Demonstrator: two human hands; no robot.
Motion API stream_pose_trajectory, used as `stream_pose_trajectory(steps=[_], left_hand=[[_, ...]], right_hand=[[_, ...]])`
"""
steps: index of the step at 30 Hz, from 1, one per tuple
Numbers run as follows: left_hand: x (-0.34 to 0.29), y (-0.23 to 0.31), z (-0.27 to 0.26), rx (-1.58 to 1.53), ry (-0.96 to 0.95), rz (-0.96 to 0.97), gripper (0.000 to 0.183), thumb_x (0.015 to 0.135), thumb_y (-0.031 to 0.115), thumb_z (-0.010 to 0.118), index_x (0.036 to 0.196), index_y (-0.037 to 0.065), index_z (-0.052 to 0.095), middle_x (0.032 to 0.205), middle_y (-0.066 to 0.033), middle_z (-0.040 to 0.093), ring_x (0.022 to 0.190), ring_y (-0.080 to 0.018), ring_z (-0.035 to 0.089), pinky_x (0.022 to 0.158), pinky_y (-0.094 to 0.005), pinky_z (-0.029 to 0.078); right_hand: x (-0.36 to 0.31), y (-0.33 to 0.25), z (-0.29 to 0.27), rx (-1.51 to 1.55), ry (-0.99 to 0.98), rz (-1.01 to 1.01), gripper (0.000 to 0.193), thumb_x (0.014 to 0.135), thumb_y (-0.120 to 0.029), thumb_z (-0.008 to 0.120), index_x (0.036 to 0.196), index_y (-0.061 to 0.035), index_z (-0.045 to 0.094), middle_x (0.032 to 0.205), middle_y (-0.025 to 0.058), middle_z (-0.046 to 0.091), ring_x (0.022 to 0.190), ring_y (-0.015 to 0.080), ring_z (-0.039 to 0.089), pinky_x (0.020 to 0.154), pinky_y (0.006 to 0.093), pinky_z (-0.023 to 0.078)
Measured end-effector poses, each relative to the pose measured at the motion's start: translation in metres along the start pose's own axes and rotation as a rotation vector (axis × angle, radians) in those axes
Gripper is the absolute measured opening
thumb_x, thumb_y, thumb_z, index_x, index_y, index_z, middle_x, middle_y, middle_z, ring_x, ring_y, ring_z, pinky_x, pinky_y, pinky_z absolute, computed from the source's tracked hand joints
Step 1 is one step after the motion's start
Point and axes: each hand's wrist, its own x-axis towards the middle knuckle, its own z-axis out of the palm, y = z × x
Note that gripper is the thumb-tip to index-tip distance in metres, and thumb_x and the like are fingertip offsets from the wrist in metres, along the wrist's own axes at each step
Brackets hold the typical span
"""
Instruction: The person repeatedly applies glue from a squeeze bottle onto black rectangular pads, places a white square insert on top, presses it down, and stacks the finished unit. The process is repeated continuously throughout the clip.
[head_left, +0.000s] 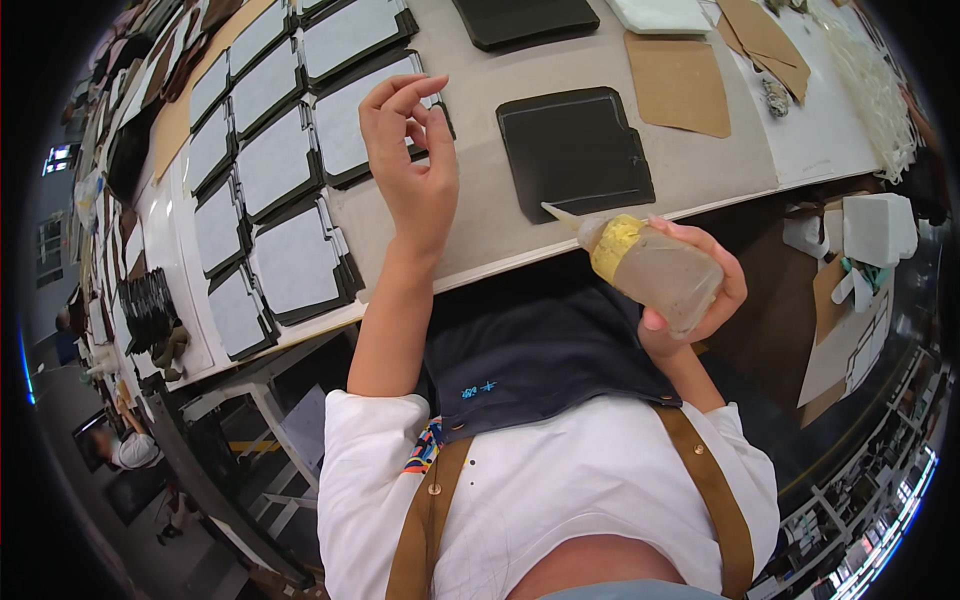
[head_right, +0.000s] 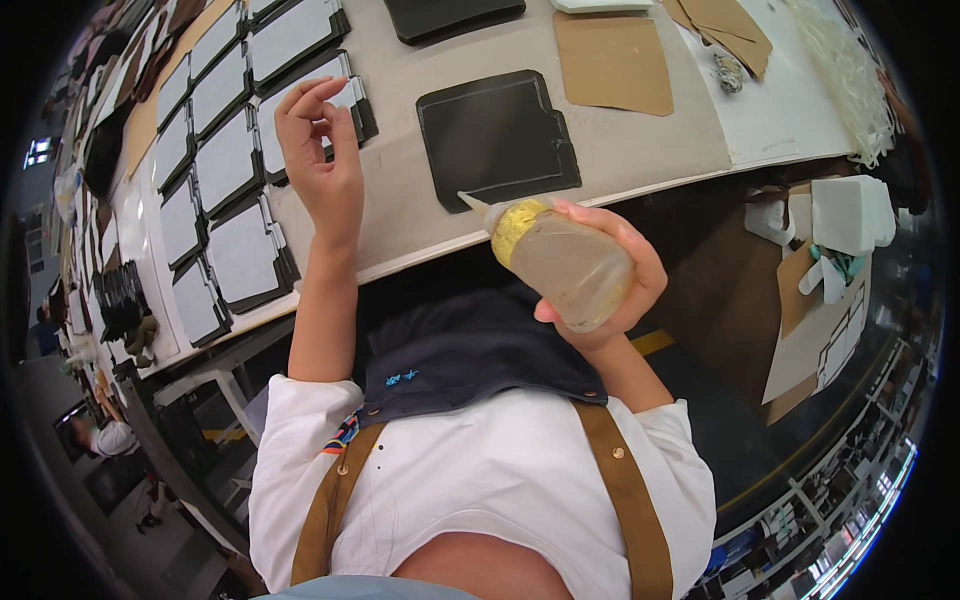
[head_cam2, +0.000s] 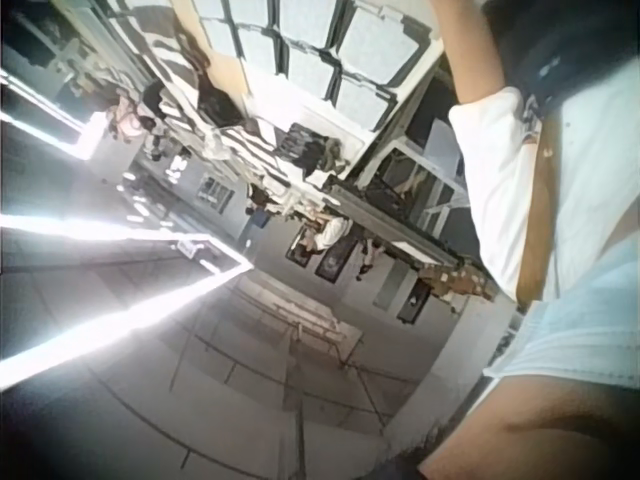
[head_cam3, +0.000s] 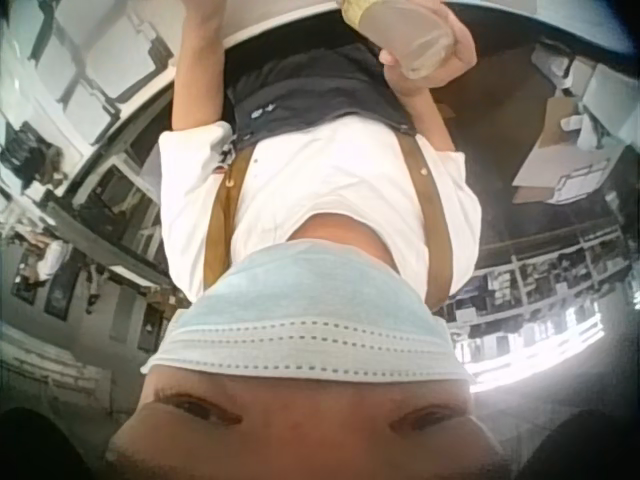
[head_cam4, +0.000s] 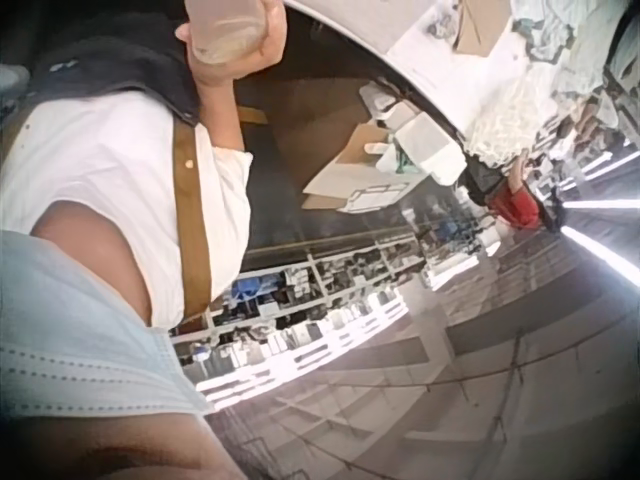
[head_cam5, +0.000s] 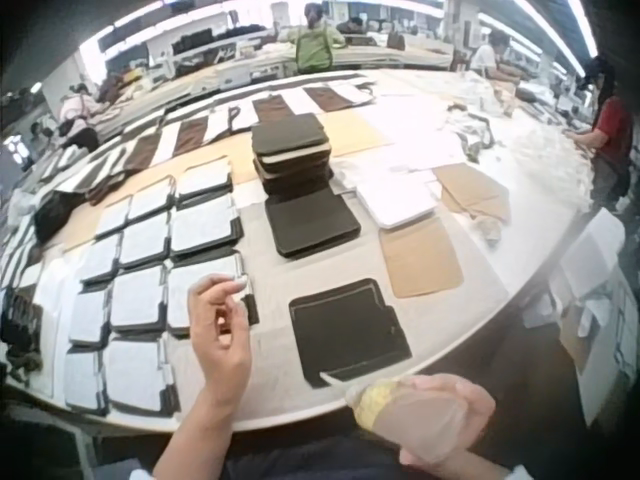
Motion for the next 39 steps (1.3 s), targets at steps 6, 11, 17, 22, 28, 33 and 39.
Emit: stream_pose_trajectory(steps=[6,11,17,22,28,33,39], left_hand=[[0.002,0.002,0.001,0.014,0.001,0.011,0.03,0.088,-0.008,0.058,0.113,0.006,0.068,0.12,-0.0075,0.058,0.078,-0.0077,0.049,0.065,-0.0224,0.041],[-0.002,0.006,-0.005,0.027,-0.05,-0.073,0.025,0.095,-0.002,0.057,0.119,0.004,0.064,0.128,-0.006,0.053,0.093,-0.0074,0.051,0.08,-0.0228,0.045],[-0.001,0.01,-0.002,0.029,-0.067,-0.1,0.025,0.096,-0.002,0.056,0.119,0.005,0.064,0.128,-0.0061,0.053,0.092,-0.0075,0.05,0.08,-0.0225,0.045],[-0.002,0.006,0.0,0.036,-0.035,-0.071,0.027,0.091,-0.006,0.057,0.114,0.005,0.066,0.123,-0.0092,0.056,0.081,-0.0077,0.049,0.07,-0.0224,0.042],[-0.003,0.006,0.002,0.064,-0.094,-0.093,0.023,0.095,-0.002,0.056,0.114,0.005,0.065,0.125,-0.0076,0.056,0.087,-0.0078,0.05,0.069,-0.0219,0.042],[-0.002,0.003,0.004,0.074,-0.084,-0.089,0.022,0.094,-0.002,0.056,0.113,0.006,0.066,0.122,-0.0062,0.058,0.09,-0.0087,0.051,0.069,-0.0215,0.041],[-0.002,0.006,0.004,0.064,-0.087,-0.086,0.027,0.089,-0.009,0.057,0.11,0.005,0.067,0.12,-0.0081,0.057,0.077,-0.0086,0.051,0.066,-0.022,0.041]], right_hand=[[0.002,0.002,0.026,0.192,0.145,0.104,0.096,0.078,-0.051,0.082,0.142,-0.0057,0.027,0.126,0.0275,0.056,0.112,0.0393,0.064,0.1,0.0542,0.052],[0.058,0.015,-0.019,0.206,0.644,0.408,0.075,0.1,-0.065,0.043,0.145,-0.0046,0.038,0.14,0.0161,0.052,0.13,0.0315,0.053,0.113,0.0476,0.039],[0.064,0.094,-0.133,-0.338,0.764,0.326,0.068,0.106,-0.052,0.044,0.144,0.0042,0.04,0.146,0.0133,0.044,0.132,0.0253,0.046,0.113,0.0384,0.034],[0.075,0.084,-0.132,-0.967,0.543,0.221,0.049,0.103,-0.027,0.058,0.142,0.0004,0.048,0.155,0.0181,0.03,0.138,0.0313,0.041,0.116,0.0431,0.029],[0.169,0.08,-0.055,-0.853,-0.137,-0.06,0.033,0.094,-0.009,0.063,0.127,-0.0031,0.061,0.139,0.0123,0.057,0.129,0.0303,0.053,0.108,0.0403,0.042],[0.198,0.138,-0.013,-1.203,-0.599,0.0,0.021,0.091,-0.005,0.058,0.11,0.0027,0.061,0.117,0.0153,0.064,0.112,0.033,0.063,0.094,0.0425,0.053],[0.209,0.153,-0.017,-1.202,-0.594,-0.011,0.004,0.086,-0.001,0.058,0.089,0.0002,0.059,0.09,0.0145,0.064,0.09,0.0336,0.067,0.077,0.0438,0.055]])
